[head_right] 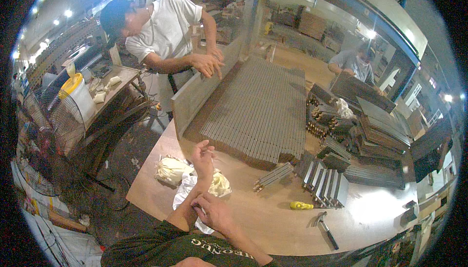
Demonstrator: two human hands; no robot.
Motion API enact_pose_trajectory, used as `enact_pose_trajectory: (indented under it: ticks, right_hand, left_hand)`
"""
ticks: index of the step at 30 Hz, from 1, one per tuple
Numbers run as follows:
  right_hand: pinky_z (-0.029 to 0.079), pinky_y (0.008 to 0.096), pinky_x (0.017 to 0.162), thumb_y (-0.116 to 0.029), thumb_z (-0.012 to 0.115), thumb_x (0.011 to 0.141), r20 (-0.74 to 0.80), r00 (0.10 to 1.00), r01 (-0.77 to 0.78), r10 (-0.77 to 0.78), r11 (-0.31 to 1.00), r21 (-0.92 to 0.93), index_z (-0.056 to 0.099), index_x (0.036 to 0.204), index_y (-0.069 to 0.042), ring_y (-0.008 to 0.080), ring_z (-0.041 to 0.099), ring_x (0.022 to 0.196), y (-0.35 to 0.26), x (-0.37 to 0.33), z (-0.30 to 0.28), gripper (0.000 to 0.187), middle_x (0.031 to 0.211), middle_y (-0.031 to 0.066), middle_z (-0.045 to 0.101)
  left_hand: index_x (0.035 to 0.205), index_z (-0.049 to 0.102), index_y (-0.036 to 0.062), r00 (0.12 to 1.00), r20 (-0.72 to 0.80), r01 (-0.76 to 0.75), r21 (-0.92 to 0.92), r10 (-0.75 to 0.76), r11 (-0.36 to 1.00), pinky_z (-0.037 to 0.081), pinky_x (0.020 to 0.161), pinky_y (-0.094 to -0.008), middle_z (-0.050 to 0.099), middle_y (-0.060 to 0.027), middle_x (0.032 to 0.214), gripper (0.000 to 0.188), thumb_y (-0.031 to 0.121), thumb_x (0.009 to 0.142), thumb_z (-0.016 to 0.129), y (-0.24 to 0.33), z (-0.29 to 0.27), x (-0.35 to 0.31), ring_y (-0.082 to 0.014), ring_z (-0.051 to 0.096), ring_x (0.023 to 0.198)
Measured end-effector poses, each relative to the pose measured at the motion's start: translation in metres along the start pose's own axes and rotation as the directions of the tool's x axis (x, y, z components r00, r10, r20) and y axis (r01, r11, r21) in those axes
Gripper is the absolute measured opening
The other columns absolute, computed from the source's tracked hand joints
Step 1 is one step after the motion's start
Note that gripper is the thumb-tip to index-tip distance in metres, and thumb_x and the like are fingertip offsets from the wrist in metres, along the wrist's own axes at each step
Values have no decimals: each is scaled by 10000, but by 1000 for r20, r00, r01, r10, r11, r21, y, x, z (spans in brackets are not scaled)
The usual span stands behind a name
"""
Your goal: The person aligns and hammers wooden furniture components, wipes the surfaces with a cloth, and stacks the finished pieces on a table.
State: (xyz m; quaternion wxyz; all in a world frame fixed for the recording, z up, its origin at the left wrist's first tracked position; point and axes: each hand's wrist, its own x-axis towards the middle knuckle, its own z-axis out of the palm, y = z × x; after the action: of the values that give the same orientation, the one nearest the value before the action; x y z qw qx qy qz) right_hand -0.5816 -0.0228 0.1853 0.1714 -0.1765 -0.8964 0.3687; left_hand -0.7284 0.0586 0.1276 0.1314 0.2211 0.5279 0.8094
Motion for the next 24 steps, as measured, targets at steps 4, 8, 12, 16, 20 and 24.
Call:
enact_pose_trajectory:
  ticks: [4,8,12,16,20,24]
  right_hand:
    - [467,420,867,-178,718,760,-375,920,96,-114,993,-67,554,1145,-98,344,551,1033,16,4,10,426,1123,151,564]
    - [457,422,890,-199,754,725,-312,941,119,-133,991,-64,551,1164,-109,347,536,1060,5,6,-2,492,1179,147,540]
    - [463,403,868,-167,732,733,-151,975,150,-162,985,-87,587,1086,-104,324,549,1022,4,0,-3,386,1095,122,580]
    - [481,397,806,-139,701,728,-206,970,127,-129,992,-26,599,1021,-104,320,567,949,12,2,-2,312,1022,122,591]
    - [494,405,747,-123,694,708,-299,948,103,-111,994,-44,594,985,-97,338,582,865,12,9,-11,296,962,142,582]
    - [491,415,711,-96,681,698,-257,960,89,-107,993,-82,591,970,-91,351,577,804,11,8,-20,286,892,156,563]
  left_hand:
    - [1120,552,16,991,-12,132,-60,-133,989,463,602,-230,591,-80,897,286,-30,862,436,3,4,-3,-102,534,686]
    - [1133,547,24,989,-30,144,-95,-147,985,474,600,-230,593,-79,898,297,-37,859,450,-4,-3,-2,-105,541,671]
    - [1143,544,26,994,-3,113,-89,-114,990,494,614,-232,603,-81,905,304,-35,850,488,14,0,-6,-111,560,687]
    - [1115,564,33,986,42,161,-68,-159,985,456,579,-223,594,-62,867,322,-64,834,439,18,10,-16,-99,522,655]
    - [1112,572,37,980,113,170,-50,-163,984,457,588,-216,601,-58,881,321,-48,830,445,7,13,-31,-99,526,674]
    - [1107,577,39,950,179,270,-69,-254,960,481,627,-222,604,-47,902,299,-19,835,467,15,9,-40,-102,542,704]
